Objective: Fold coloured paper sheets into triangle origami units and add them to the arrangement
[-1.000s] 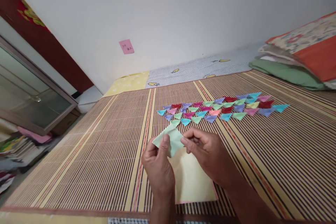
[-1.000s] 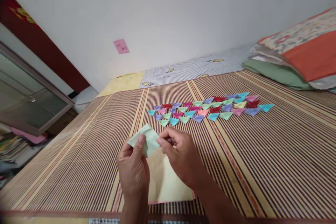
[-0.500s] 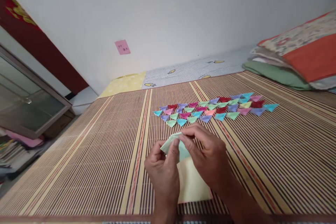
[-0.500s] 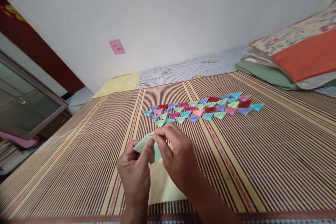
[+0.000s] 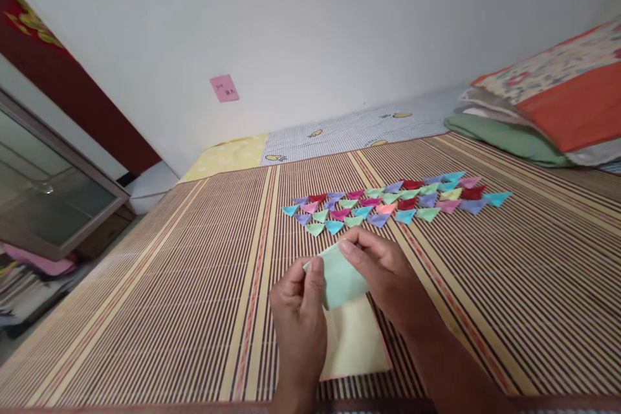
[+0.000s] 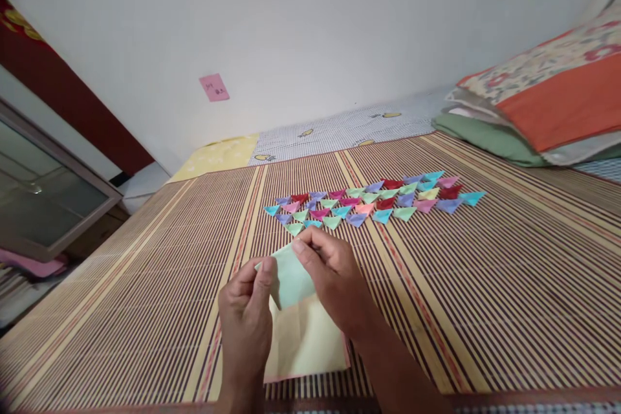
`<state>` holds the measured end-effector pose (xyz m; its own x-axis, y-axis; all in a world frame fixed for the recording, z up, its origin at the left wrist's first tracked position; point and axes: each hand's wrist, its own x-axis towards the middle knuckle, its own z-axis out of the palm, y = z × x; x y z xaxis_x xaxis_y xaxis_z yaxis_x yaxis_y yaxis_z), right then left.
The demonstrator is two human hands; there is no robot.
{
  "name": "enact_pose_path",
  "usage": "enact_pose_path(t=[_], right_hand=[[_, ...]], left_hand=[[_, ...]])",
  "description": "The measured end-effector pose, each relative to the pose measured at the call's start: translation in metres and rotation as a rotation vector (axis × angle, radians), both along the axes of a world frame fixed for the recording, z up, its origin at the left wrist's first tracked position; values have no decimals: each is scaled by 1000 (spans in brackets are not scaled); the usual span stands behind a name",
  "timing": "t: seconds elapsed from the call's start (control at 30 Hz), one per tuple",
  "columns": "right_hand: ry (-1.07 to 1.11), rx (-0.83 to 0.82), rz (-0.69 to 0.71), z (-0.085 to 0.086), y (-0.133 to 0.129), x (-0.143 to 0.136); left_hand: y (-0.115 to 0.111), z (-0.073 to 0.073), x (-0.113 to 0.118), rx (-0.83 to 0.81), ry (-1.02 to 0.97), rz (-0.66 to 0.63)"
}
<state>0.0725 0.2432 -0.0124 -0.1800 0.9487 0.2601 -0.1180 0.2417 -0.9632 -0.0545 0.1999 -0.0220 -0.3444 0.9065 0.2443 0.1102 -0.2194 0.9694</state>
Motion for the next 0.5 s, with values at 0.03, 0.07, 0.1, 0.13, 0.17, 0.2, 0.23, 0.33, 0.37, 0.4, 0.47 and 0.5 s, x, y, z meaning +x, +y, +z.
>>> enact_pose_path(t=[0.03,0.07,0.1,0.13,0.17,0.2,0.23,0.33,0.37,0.4,0.47,0.5], right_hand=[[-38,18,1,1,0,1],[-83,50,-15,2,0,2],[-128,89,-40,3,-1,3],[-167,136,-72,5,-2,3],[-199,183,-101,6,-3,3],[-220,230,-121,7,-4,3],[-232,267,-131,8,-5,3],[-221,291,-104,8,-5,5],[-211,278,-87,7,-4,5],[-201,260,-71,5,-3,6],[-176,213,-42,3,-1,7],[-166,190,-30,3,-1,7]], left_hand=[[0,0,-1,31,118,33],[0,0,-2,65,219,53],[0,-1,-2,94,299,64],[0,-1,-2,114,349,66],[0,-1,-2,125,368,63],[0,-1,-1,120,356,60],[0,-1,0,97,310,55],[-1,-1,2,-27,48,1],[-1,-1,2,-61,-30,-27],[-1,-2,2,-81,-77,-46],[-1,-3,0,-72,-48,-41],[-1,-4,-1,-55,12,-19]])
